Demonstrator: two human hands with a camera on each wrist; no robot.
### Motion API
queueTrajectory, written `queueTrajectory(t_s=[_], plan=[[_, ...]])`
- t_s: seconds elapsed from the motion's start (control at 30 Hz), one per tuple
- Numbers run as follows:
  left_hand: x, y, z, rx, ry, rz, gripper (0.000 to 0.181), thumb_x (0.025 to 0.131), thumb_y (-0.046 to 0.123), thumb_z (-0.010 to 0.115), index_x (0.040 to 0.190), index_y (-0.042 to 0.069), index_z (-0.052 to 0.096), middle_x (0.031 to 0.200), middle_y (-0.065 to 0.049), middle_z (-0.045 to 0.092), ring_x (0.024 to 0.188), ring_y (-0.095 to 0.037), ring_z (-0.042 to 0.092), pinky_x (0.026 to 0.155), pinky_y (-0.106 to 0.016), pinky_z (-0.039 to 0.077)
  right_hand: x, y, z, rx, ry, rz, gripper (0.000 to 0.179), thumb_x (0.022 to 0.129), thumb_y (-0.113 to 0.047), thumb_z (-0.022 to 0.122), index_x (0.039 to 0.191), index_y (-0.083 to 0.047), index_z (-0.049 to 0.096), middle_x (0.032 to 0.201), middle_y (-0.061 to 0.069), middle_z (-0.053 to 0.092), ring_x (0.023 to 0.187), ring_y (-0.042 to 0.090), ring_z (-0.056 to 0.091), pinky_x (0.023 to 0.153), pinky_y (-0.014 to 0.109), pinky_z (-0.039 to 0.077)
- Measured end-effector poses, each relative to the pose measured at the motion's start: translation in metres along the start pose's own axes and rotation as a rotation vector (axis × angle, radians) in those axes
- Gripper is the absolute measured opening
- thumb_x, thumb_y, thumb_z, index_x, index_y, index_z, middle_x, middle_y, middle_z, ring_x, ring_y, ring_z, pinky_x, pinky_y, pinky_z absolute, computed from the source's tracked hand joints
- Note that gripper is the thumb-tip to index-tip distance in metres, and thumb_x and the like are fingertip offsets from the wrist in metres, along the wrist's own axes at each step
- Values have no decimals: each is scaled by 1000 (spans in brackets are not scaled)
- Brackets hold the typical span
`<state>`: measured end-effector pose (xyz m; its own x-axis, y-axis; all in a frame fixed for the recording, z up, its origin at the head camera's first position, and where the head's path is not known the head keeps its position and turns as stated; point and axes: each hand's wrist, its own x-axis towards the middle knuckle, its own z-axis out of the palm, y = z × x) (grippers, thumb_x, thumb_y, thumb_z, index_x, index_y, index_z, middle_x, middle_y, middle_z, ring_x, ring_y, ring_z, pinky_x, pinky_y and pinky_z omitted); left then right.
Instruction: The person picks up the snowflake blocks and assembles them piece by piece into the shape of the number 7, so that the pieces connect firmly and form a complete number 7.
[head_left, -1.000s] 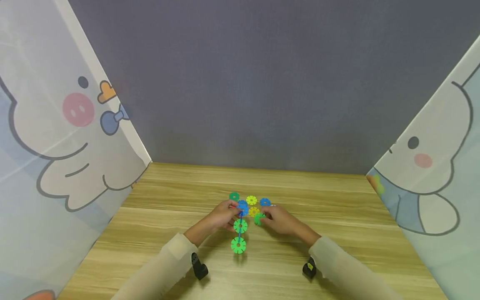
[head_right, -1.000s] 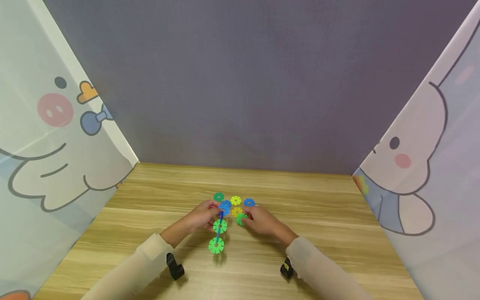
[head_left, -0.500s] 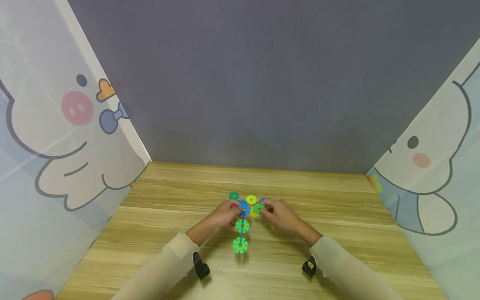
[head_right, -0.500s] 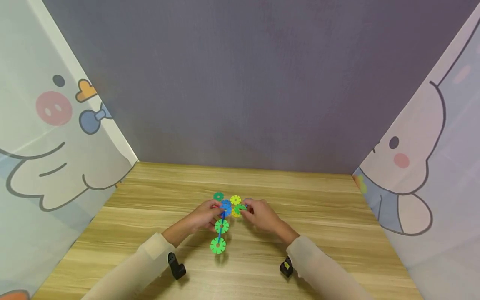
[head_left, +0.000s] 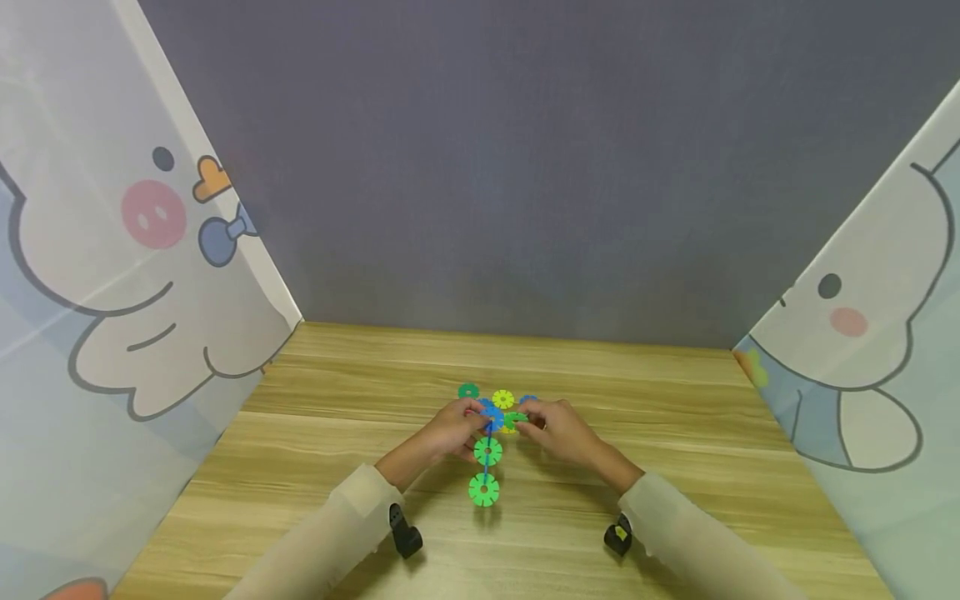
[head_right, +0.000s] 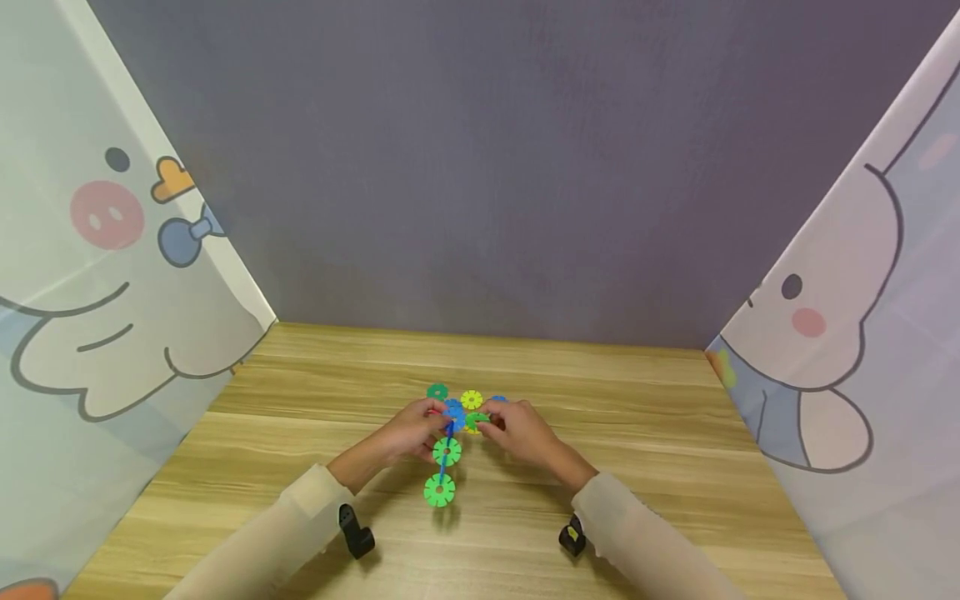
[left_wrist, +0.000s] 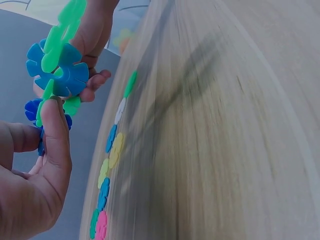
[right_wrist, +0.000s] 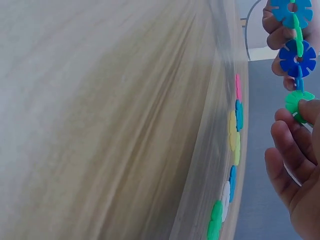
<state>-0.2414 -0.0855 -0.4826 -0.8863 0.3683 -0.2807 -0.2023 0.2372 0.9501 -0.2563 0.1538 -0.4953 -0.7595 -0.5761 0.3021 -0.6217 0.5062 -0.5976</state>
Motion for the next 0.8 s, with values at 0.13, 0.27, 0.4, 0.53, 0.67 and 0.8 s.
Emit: queueTrajectory(t_s=[0.13, 0.27, 0.4, 0.53, 0.67, 0.8], plan=[[1, 0, 0, 3, -11, 16, 25, 106, 17, 53, 123, -1, 51, 100, -11, 64, 66, -15, 68, 60, -31, 62, 1, 0, 1, -11, 7, 6, 8, 96, -18, 72, 104, -18, 73, 68, -6, 64, 57, -5, 47, 52, 17, 45], [3, 1, 2, -2, 3, 19, 23, 105, 16, 54, 122, 0, 53, 97, -9, 65, 69, -15, 68, 67, -38, 64, 1, -1, 4, -13, 43, -11, 8, 95, -16, 73, 103, -15, 76, 67, -3, 66, 55, -7, 44, 49, 16, 43], [5, 3, 4, -17, 18, 21, 19, 105, 15, 55, 119, 2, 56, 93, -6, 65, 68, -15, 66, 64, -35, 62, 0, -2, 5, 17, 92, -19, 8, 93, -12, 74, 100, -12, 77, 72, 7, 73, 55, -6, 47, 47, 15, 44], [5, 6, 7, -43, 17, 18, 14, 105, 11, 55, 116, 3, 55, 89, -5, 63, 64, -14, 64, 59, -29, 59, 0, -5, 7, 26, 121, -28, 7, 93, -10, 73, 99, -10, 77, 75, 10, 75, 54, 6, 61, 48, 15, 47], [6, 7, 10, -57, 34, 10, 13, 104, 10, 56, 114, 3, 55, 88, -4, 63, 64, -13, 63, 60, -28, 58, 0, -8, 11, -4, 157, -19, 7, 92, -11, 75, 97, -8, 78, 71, 8, 73, 53, 9, 63, 48, 14, 47], [7, 5, 10, -51, 66, 2, 17, 104, 12, 56, 118, 3, 55, 88, -3, 62, 66, -12, 61, 59, -26, 54, 2, -10, 16, -61, 178, 7, 8, 91, -14, 76, 97, -9, 78, 68, 3, 70, 52, -5, 48, 47, 13, 43]])
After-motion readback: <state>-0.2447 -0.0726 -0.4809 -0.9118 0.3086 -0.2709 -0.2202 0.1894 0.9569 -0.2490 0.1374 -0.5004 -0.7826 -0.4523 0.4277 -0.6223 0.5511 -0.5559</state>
